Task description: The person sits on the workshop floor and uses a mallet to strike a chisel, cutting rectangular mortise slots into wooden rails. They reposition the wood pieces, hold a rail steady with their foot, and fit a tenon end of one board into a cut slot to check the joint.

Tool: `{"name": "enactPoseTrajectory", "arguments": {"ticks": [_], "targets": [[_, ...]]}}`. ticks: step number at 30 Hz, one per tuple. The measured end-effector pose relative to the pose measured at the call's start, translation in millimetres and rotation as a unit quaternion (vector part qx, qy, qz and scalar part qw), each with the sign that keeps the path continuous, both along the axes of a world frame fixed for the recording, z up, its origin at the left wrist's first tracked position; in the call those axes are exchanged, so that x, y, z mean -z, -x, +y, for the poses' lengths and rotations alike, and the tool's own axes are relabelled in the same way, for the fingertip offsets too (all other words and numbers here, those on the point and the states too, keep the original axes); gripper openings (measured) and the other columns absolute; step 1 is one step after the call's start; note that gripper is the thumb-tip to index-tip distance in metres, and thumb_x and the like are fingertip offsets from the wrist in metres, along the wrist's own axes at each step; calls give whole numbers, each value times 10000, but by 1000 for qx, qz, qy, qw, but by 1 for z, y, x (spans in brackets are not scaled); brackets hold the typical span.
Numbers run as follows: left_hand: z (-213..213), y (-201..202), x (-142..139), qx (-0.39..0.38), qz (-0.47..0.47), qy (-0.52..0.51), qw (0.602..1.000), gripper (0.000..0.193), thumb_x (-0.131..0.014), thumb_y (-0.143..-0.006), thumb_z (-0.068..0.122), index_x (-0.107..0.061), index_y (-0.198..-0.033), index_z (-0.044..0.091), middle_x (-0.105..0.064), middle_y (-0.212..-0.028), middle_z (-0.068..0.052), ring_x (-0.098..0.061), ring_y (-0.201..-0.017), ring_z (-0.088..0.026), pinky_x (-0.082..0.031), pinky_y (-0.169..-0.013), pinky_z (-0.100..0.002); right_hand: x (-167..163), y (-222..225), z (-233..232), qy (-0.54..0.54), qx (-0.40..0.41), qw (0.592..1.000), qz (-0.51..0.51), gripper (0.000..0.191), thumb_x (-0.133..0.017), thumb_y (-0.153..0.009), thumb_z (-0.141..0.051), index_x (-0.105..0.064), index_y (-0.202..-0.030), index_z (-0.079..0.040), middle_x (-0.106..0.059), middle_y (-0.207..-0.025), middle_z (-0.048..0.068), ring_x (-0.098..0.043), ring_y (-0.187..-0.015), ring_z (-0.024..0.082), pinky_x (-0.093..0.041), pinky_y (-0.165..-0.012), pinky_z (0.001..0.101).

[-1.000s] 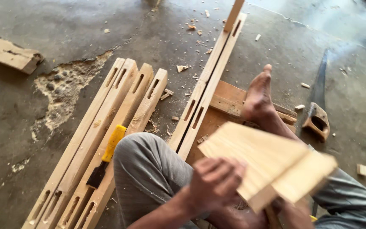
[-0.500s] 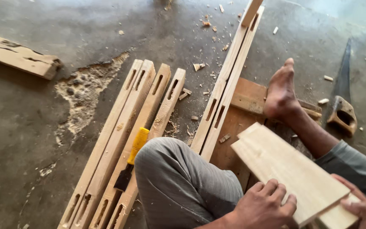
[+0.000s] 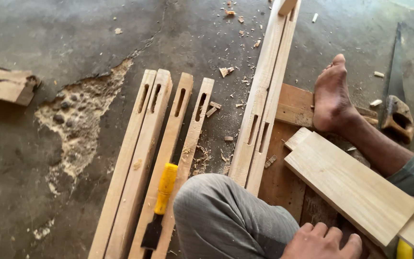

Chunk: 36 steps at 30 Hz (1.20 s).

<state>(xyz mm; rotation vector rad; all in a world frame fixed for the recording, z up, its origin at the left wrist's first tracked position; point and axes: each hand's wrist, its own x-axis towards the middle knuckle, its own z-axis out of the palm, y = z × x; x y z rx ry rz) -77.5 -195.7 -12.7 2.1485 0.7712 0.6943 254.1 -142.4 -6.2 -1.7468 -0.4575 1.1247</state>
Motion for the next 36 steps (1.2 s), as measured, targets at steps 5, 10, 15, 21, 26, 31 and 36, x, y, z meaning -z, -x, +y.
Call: {"name": "enactPoseTrajectory", "arguments": {"ticks": [5, 10, 15, 21, 26, 31, 36], "targets": [[-4, 6, -7, -13, 60, -25, 998, 549, -560, -994, 254, -558, -1485, 8, -670, -1052, -252, -681, -944, -390, -540, -859, -537, -1, 14, 4, -12, 8, 1000, -5, 581, -519, -905, -190, -507, -1460, -20, -535, -1422, 207, -517, -1266, 342, -382, -1072, 504], [-3, 14, -12, 31, 45, -1, 998, 763, -656, -921, 521, -567, -1491, 21, -661, -1053, -228, -662, -962, -396, -526, -855, -522, -6, 30, 16, -28, 5, 1000, -13, 522, -544, -923, -200, -533, -1412, -16, -560, -1374, 188, -540, -1216, 315, -405, -1040, 479], [-7, 15, -12, 61, 66, 7, 996, 886, -696, -851, 642, -565, -1468, 20, -666, -1032, -209, -666, -1005, -377, -529, -883, -511, -13, 42, 22, -19, 2, 1000, -10, 465, -568, -942, -209, -559, -1363, -13, -585, -1325, 169, -562, -1167, 288, -429, -1008, 453], [-7, 19, -21, 76, 67, 22, 995, 873, -733, -842, 596, -560, -1465, 8, -665, -1060, -215, -660, -1054, -392, -525, -922, -510, 2, 33, 12, 4, 2, 1000, -17, 402, -598, -964, -220, -590, -1306, -9, -615, -1266, 147, -589, -1108, 255, -458, -969, 423], [-6, 25, -28, 68, 50, 26, 996, 860, -751, -844, 554, -546, -1462, -8, -661, -1083, -208, -658, -1087, -382, -524, -929, -500, 24, 4, -20, 56, 22, 998, -33, 355, -622, -983, -230, -615, -1257, -5, -640, -1218, 128, -612, -1058, 228, -482, -937, 398], [-5, 25, -32, 93, 60, 32, 993, 877, -766, -835, 526, -540, -1487, -15, -661, -1101, -221, -659, -1068, -386, -525, -914, -501, 43, -17, -38, 67, 40, 996, -50, 326, -635, -991, -236, -641, -1217, -1, -659, -1184, 100, -626, -1031, 191, -501, -916, 378], [-4, 23, -33, 101, 65, 47, 992, 870, -765, -834, 522, -551, -1484, -16, -663, -1063, -219, -662, -1056, -382, -529, -909, -496, 50, -18, -38, 63, 49, 993, -92, 283, -650, -976, -221, -654, -1165, -11, -656, -1164, 63, -595, -1051, 170, -475, -931, 374]]}}
